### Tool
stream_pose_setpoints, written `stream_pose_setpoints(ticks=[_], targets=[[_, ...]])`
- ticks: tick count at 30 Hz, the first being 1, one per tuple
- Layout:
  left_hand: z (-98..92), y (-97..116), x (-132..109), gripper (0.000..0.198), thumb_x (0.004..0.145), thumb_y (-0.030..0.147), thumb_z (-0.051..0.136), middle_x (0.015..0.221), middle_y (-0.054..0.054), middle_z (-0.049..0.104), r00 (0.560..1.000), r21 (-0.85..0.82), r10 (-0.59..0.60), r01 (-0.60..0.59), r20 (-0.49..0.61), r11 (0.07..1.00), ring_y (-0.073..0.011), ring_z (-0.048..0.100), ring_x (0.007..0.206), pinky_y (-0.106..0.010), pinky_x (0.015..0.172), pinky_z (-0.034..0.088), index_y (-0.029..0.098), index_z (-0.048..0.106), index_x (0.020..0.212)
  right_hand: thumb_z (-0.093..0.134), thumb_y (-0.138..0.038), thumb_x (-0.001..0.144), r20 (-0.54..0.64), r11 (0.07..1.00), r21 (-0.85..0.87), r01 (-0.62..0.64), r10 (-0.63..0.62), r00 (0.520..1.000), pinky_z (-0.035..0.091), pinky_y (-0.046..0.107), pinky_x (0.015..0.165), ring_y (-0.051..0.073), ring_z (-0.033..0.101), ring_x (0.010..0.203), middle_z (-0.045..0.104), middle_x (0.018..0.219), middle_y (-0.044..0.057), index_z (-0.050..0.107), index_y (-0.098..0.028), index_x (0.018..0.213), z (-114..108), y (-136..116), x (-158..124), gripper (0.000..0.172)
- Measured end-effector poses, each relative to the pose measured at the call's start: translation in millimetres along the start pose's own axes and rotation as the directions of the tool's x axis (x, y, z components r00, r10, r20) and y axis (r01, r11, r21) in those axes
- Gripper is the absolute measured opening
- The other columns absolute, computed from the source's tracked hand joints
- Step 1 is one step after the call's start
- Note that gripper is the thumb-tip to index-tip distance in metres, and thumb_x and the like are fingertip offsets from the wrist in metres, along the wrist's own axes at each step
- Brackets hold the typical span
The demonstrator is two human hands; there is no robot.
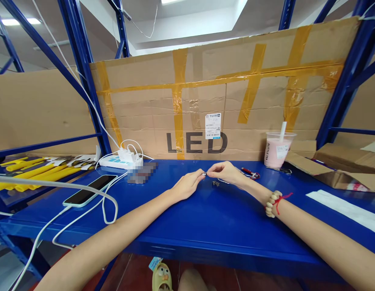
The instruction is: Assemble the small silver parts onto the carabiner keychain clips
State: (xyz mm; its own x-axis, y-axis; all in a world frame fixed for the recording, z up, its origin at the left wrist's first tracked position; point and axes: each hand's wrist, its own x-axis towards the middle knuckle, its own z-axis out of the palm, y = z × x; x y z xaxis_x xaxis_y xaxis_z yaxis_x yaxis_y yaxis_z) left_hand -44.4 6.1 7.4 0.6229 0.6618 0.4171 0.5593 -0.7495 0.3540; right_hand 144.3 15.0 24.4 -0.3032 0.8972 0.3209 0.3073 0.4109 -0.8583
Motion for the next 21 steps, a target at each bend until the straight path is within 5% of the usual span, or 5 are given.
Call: stream_pose_setpoints(ticks=[11,21], targets=[[0.5,4,-3,0.025,0.093,0.030,0.031,0.089,-0.002,0.062,0.998,0.147,0.055,-0.052,-0.014,0.988,-0.0170,0.058,0.085,-0.024,0.073,0.043,0.021,0.054,0.092,0.069,-0.041,0.057,0.092,0.994,-0.091,0.066,-0.057,0.994,0.040,0.022,0.049,0.010,0.050,0.049,0.062,0.054,0.000,0.069,-0.015,0.060,0,6,-2,0.027],[-1.2,4,-5,0.026,0.093,0.029,0.033,0.109,0.001,0.063,0.997,0.139,0.042,-0.033,-0.062,0.990,-0.0168,0.059,0.098,-0.024,0.080,0.044,0.026,0.050,0.112,0.074,-0.044,0.053,0.032,0.992,-0.057,-0.109,0.111,0.993,0.037,0.021,0.045,0.009,0.046,0.048,0.057,0.050,0.000,0.067,-0.015,0.056,5,-4,-9,0.029]])
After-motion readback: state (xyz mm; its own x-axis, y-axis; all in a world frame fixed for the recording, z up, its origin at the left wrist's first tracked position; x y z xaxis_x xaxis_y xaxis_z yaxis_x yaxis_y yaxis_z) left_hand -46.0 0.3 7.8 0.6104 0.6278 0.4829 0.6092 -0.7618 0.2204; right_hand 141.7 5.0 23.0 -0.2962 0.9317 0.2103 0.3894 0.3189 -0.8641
